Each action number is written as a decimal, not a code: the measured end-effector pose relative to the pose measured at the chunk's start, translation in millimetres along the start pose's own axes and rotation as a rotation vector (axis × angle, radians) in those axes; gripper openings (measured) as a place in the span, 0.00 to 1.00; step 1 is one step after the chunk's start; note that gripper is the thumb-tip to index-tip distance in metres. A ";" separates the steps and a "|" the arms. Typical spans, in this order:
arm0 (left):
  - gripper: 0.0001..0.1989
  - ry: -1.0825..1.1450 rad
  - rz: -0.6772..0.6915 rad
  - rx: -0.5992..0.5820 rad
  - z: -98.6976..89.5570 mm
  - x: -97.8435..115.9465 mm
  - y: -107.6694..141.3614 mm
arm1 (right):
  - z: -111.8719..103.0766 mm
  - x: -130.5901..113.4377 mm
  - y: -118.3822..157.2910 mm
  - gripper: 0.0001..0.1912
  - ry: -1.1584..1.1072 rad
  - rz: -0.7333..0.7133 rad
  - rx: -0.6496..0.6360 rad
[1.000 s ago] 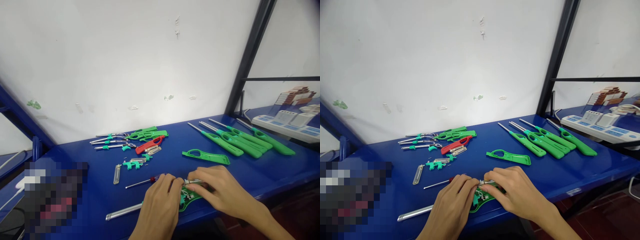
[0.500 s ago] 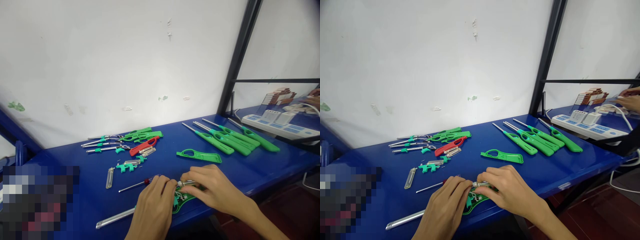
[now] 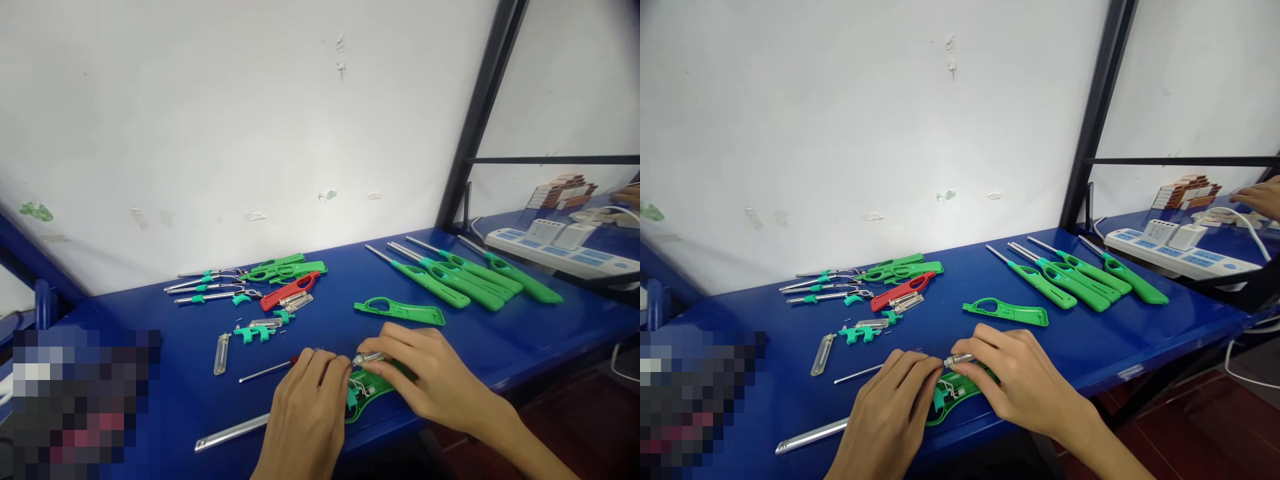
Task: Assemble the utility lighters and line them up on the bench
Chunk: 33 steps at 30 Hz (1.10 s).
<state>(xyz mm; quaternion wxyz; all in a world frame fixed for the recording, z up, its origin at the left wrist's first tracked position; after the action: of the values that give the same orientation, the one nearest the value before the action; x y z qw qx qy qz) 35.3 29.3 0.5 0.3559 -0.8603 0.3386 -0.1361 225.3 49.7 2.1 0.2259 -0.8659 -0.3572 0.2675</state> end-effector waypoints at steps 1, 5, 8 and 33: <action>0.16 0.003 0.001 -0.007 0.2 0.0 1.1 | -0.2 0.1 0.0 0.11 -0.004 0.004 -0.002; 0.16 -0.017 0.023 -0.057 3.2 -2.4 5.7 | -0.2 -0.4 -0.1 0.13 0.003 -0.006 -0.014; 0.15 -0.020 0.046 -0.094 6.4 -3.9 9.1 | 0.1 -1.2 -0.2 0.14 0.007 -0.026 -0.019; 0.14 -0.070 -0.003 -0.145 6.0 -1.6 9.8 | -1.2 -1.7 1.2 0.10 0.005 -0.033 0.022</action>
<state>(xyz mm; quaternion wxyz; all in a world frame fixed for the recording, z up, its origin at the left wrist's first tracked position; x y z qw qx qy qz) 32.2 28.5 -10.6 0.3040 -0.8886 0.3336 -0.0816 225.6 47.4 2.9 0.2404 -0.8581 -0.3680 0.2656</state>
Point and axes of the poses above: each hand's wrist, its own y-axis away from the middle knuckle, its own z-axis out of the palm, x = y × z, the point moved 4 cm from there along -y, towards the middle knuckle, and after that the axes turned 3 degrees about -y, right-handed, at the moved point
